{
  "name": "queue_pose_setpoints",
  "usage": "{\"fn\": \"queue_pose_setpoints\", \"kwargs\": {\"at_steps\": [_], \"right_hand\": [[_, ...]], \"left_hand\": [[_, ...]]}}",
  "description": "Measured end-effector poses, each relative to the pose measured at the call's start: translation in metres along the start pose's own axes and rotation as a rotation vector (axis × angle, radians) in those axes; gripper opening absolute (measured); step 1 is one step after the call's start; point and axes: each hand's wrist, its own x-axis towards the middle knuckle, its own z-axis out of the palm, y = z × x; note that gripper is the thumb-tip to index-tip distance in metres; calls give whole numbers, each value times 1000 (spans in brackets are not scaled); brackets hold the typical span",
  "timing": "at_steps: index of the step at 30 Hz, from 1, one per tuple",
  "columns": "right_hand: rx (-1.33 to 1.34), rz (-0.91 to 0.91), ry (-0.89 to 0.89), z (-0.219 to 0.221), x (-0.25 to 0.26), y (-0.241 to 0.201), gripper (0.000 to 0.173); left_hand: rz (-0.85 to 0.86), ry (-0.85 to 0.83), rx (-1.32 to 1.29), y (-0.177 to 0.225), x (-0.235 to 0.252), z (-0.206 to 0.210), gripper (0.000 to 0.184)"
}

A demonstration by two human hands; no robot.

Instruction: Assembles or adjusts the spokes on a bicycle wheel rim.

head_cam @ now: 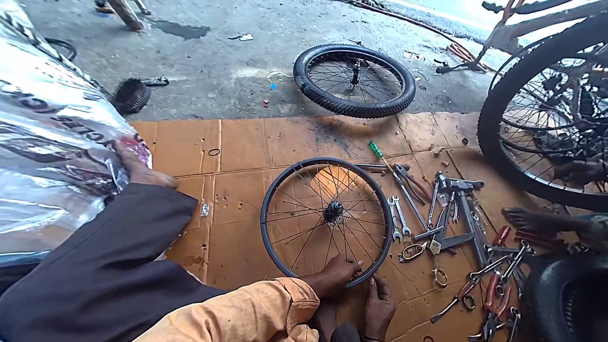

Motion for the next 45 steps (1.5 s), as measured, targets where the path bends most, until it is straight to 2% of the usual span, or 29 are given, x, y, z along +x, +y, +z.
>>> {"fn": "queue_pose_setpoints", "kwargs": {"at_steps": [5, 10, 18, 27, 38, 43, 45], "right_hand": [[-102, -113, -10, 6, 2, 4, 14], [-30, -73, 19, 13, 3, -1, 14], [-60, -153, -4, 10, 3, -8, 14], [4, -204, -32, 9, 10, 0, 13], [132, -182, -46, 13, 6, -4, 16], [59, -329, -52, 11, 5, -8, 17], [113, -357, -72, 10, 5, -8, 19]], "left_hand": [[-11, 10, -72, 7, -1, 3, 35], [-12, -37, -141, 15, -6, 1, 36], [27, -77, -215, 17, -11, -2, 34], [59, -88, -137, 14, -10, -3, 36], [62, -89, -172, 19, -16, -6, 31], [-17, -106, -151, 36, -31, -12, 29], [-31, -115, -150, 39, -33, -13, 30]]}}
